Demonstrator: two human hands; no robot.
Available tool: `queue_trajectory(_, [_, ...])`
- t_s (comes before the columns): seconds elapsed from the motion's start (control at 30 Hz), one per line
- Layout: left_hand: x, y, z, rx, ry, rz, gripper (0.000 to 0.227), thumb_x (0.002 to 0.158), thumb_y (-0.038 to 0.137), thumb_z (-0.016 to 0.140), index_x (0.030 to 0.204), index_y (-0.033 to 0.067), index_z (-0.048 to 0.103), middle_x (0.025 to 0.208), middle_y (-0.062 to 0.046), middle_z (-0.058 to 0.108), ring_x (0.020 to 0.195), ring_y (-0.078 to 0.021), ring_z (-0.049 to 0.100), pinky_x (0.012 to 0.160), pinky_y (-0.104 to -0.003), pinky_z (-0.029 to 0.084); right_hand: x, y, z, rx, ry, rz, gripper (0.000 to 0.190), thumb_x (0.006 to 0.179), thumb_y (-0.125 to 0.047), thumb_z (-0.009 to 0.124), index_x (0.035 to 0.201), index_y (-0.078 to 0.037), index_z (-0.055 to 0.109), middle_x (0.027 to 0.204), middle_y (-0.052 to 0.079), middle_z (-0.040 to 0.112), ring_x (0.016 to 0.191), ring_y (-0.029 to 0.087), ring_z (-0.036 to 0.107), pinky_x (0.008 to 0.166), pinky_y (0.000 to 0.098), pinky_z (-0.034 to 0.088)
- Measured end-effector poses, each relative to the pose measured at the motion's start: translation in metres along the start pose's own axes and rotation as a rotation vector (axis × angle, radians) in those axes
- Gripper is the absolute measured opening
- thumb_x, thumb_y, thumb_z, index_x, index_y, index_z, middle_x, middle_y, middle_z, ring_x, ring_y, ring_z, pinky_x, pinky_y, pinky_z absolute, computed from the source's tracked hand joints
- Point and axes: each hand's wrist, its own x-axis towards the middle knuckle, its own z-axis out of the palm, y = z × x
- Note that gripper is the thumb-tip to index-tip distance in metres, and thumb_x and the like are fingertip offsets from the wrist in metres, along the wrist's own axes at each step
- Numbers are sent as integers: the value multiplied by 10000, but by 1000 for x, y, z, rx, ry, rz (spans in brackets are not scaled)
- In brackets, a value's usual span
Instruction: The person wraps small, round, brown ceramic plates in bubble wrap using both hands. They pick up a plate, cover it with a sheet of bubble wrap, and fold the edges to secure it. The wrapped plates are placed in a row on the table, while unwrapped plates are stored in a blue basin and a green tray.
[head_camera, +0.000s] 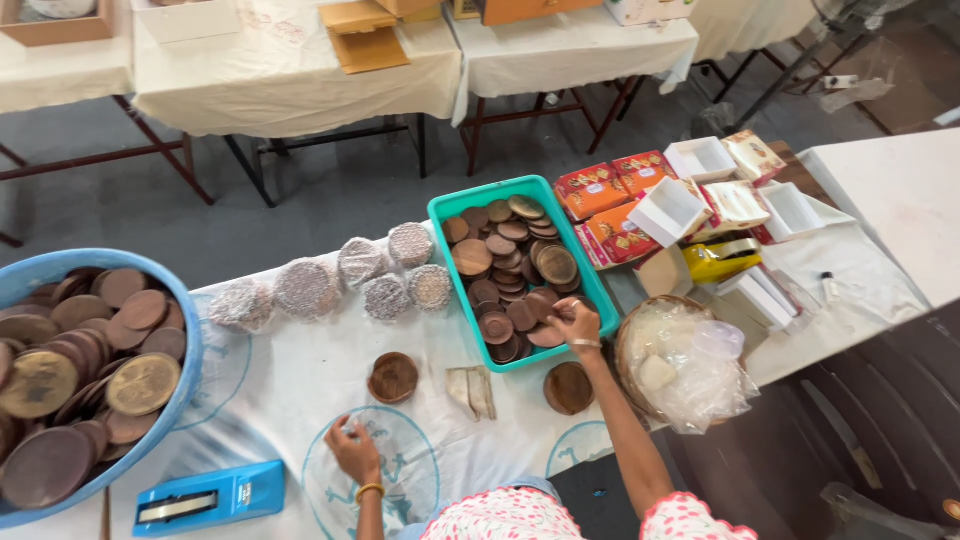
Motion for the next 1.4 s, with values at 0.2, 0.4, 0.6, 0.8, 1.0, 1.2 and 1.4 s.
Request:
queue_trajectory(0.2, [23, 23, 34, -521, -557, -105, 344, 1041, 333, 540, 1197, 77, 709, 1035, -10, 791, 847, -144, 734, 712, -308, 572, -84, -105, 83, -122, 55, -829, 228, 705, -28, 784, 905, -122, 726, 977, 37, 752, 904, 248, 723, 782, 370, 583])
queue_trajectory(0.4, [16, 18, 37, -691, -797, -339, 413, 908, 178, 704, 1302, 77, 633, 1104, -32, 752, 906, -140, 736, 702, -344, 643, -154, -109, 163, -223, -163, -1033, 231, 790, -138, 826, 970, -172, 685, 1273, -7, 729, 1176, 224, 679, 1012, 387, 552])
queue_trajectory(0.6, [19, 16, 24, -525, -699, -293, 478, 861, 117, 790, 1308, 20, 653, 1070, -130, 777, 894, -185, 761, 642, -311, 650, -133, -120, 176, 8, -558, -704, 1123, 625, -396, 961, 1534, -47, 401, 1517, 155, 505, 1369, 372, 486, 1135, 458, 415])
queue_trajectory(0.8, [21, 32, 18, -594, -698, -268, 465, 878, 133, 776, 1315, 24, 661, 1077, -131, 784, 889, -175, 762, 650, -297, 645, -113, -170, 164, -174, -724, -728, 1195, 552, -437, 963, 1534, -76, 386, 1425, 139, 564, 1332, 364, 495, 1084, 434, 441])
queue_trajectory(1.0, [28, 21, 23, -746, -562, -394, 443, 941, 210, 707, 1347, 50, 635, 1091, -95, 766, 906, -152, 741, 705, -296, 618, -102, -173, 195, -268, -625, -838, 1116, 540, -402, 904, 1500, -83, 430, 1357, 165, 611, 1266, 363, 543, 1079, 450, 460])
queue_trajectory(1.2, [37, 7, 2, -731, -345, -415, 390, 966, 262, 650, 1312, 81, 622, 1178, -57, 750, 979, -144, 708, 765, -311, 559, -84, -172, 236, -357, -685, -771, 1157, 497, -402, 915, 1481, -56, 416, 1275, 191, 647, 1270, 386, 523, 1045, 461, 430])
queue_trajectory(1.4, [36, -3, -5, -709, -294, -424, 356, 968, 235, 640, 1288, 79, 646, 1181, -70, 757, 987, -150, 707, 777, -313, 555, -66, -171, 249, -470, -827, -769, 1169, 496, -431, 929, 1474, -34, 426, 1250, 184, 665, 1266, 370, 531, 1071, 417, 449])
